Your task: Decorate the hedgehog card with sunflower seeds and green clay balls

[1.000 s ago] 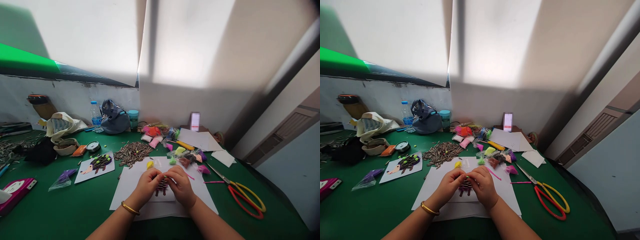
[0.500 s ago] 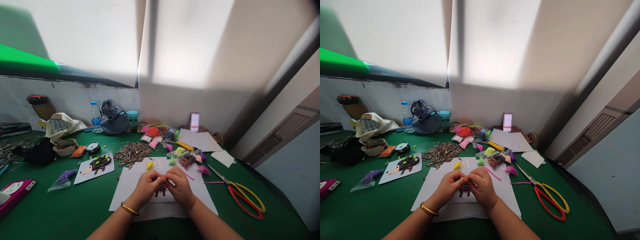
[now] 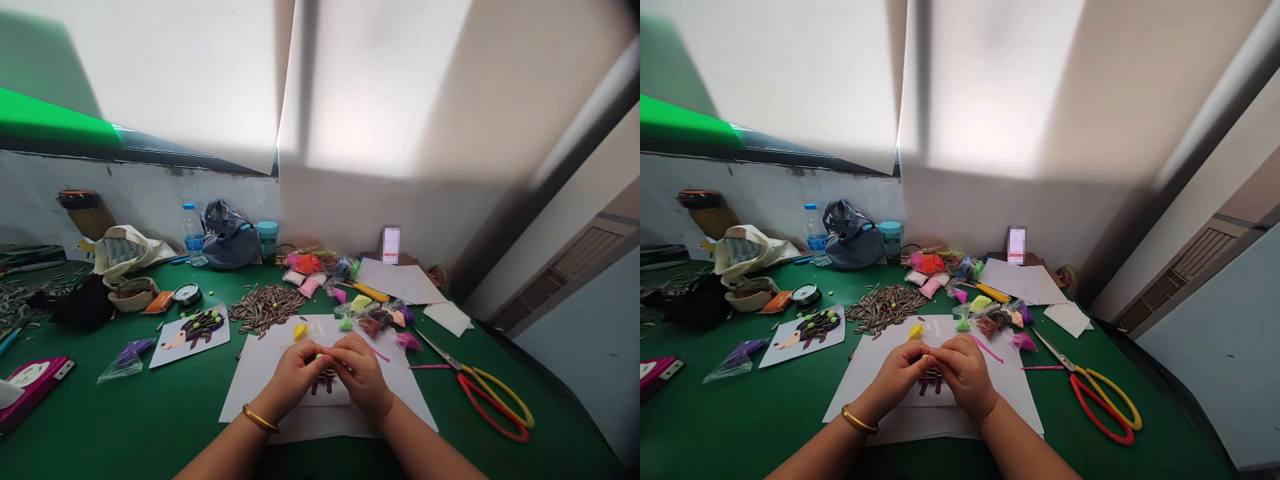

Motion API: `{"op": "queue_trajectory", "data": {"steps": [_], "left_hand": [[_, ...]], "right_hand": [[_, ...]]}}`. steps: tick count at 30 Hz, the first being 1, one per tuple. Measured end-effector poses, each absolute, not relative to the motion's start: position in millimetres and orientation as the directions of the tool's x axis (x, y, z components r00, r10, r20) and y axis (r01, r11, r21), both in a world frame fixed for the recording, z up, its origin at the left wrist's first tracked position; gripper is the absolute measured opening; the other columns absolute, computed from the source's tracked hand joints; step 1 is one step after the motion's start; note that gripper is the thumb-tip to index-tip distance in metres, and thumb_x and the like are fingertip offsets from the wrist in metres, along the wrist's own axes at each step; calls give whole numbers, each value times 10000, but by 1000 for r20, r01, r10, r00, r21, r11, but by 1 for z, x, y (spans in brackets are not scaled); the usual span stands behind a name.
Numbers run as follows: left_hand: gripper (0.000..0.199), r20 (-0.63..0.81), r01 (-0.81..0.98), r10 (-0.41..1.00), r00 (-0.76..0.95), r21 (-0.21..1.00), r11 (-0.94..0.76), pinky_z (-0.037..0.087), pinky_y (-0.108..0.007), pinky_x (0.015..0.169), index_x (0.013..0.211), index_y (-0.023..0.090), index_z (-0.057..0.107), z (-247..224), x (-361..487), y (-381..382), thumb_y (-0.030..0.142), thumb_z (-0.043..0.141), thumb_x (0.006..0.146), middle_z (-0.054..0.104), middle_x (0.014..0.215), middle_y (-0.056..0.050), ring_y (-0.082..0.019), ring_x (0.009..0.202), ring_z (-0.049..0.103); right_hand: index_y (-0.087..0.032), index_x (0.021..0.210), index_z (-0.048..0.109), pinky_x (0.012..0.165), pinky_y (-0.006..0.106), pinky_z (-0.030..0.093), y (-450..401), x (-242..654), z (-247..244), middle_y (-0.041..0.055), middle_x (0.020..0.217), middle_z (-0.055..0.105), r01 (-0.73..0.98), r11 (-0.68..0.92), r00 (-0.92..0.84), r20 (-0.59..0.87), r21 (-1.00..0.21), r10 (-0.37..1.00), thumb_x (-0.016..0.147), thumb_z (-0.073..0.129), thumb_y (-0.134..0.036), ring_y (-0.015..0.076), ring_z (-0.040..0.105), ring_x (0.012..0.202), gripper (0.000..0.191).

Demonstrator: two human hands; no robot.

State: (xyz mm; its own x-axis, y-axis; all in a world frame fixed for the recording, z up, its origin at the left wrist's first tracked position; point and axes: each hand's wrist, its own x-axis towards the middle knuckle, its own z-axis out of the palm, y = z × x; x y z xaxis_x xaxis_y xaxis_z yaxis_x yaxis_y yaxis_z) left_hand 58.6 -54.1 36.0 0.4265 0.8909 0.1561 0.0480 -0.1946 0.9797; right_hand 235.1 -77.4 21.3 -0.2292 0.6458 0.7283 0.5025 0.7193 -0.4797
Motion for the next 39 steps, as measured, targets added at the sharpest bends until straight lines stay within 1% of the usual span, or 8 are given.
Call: {"op": "queue_trajectory", "data": {"steps": [4, 9, 15, 18, 26, 30, 33, 39], "left_hand": [[334, 107, 27, 892, 440, 991, -132, 456, -237, 472, 796, 148, 704, 34, 61, -54, 480, 676, 802, 662, 696, -41, -149, 530, 612], [251, 136, 97, 922, 362, 978, -182, 463, -234, 510, 752, 168, 706, 34, 62, -54, 417, 728, 759, 666, 689, -28, -149, 557, 612], [223, 180, 187, 918, 353, 948, -258, 485, -261, 622, 764, 186, 728, 33, 58, -52, 406, 698, 786, 679, 735, -38, -181, 688, 629], [256, 195, 222, 907, 373, 930, -292, 480, -263, 631, 736, 187, 726, 31, 56, -51, 427, 674, 808, 678, 724, -42, -184, 703, 622], [376, 45, 99, 900, 434, 990, -98, 454, -247, 468, 730, 164, 631, 30, 60, -52, 534, 669, 784, 631, 659, -18, -154, 523, 592], [307, 169, 125, 920, 354, 966, -226, 458, -250, 534, 723, 176, 623, 31, 57, -51, 468, 651, 812, 611, 679, -7, -148, 578, 577], [247, 276, 146, 918, 283, 934, -326, 466, -265, 642, 776, 180, 665, 31, 55, -50, 419, 633, 831, 633, 754, -23, -166, 704, 581], [342, 169, -61, 948, 270, 986, -158, 493, -296, 666, 1077, 193, 673, 33, 58, -51, 444, 589, 861, 649, 857, -43, -167, 702, 605]], "right_hand": [[-246, 1024, 696, 708, 368, 460, -76, 233, 19, 34, 826, 659, 523, 724, -194, 764, -450, 615, 908, 595, -171, 192, 567, 778, 170], [-231, 912, 684, 702, 373, 457, -76, 232, 18, 36, 801, 653, 566, 704, -188, 764, -430, 618, 903, 591, -186, 200, 561, 772, 104], [-246, 1078, 679, 737, 378, 455, -77, 232, 20, 39, 876, 693, 561, 719, -239, 751, -410, 615, 915, 620, -236, 201, 576, 812, 174], [-243, 1042, 686, 733, 377, 445, -77, 232, 20, 35, 854, 691, 550, 726, -251, 748, -412, 615, 929, 592, -220, 195, 572, 795, 149], [-223, 890, 667, 713, 367, 428, -78, 233, 20, 27, 778, 658, 576, 707, -231, 747, -411, 623, 914, 606, -219, 191, 543, 757, 66], [-222, 890, 664, 708, 363, 443, -77, 235, 21, 25, 770, 657, 563, 709, -210, 756, -426, 620, 912, 601, -195, 187, 551, 745, 72], [-226, 961, 675, 726, 371, 477, -77, 238, 21, 43, 823, 670, 541, 697, -162, 755, -471, 636, 919, 582, -192, 196, 581, 783, 108], [-243, 1227, 619, 815, 389, 526, -74, 239, 20, 75, 960, 701, 479, 669, -66, 737, -568, 673, 967, 480, -173, 209, 631, 913, 303]]}}
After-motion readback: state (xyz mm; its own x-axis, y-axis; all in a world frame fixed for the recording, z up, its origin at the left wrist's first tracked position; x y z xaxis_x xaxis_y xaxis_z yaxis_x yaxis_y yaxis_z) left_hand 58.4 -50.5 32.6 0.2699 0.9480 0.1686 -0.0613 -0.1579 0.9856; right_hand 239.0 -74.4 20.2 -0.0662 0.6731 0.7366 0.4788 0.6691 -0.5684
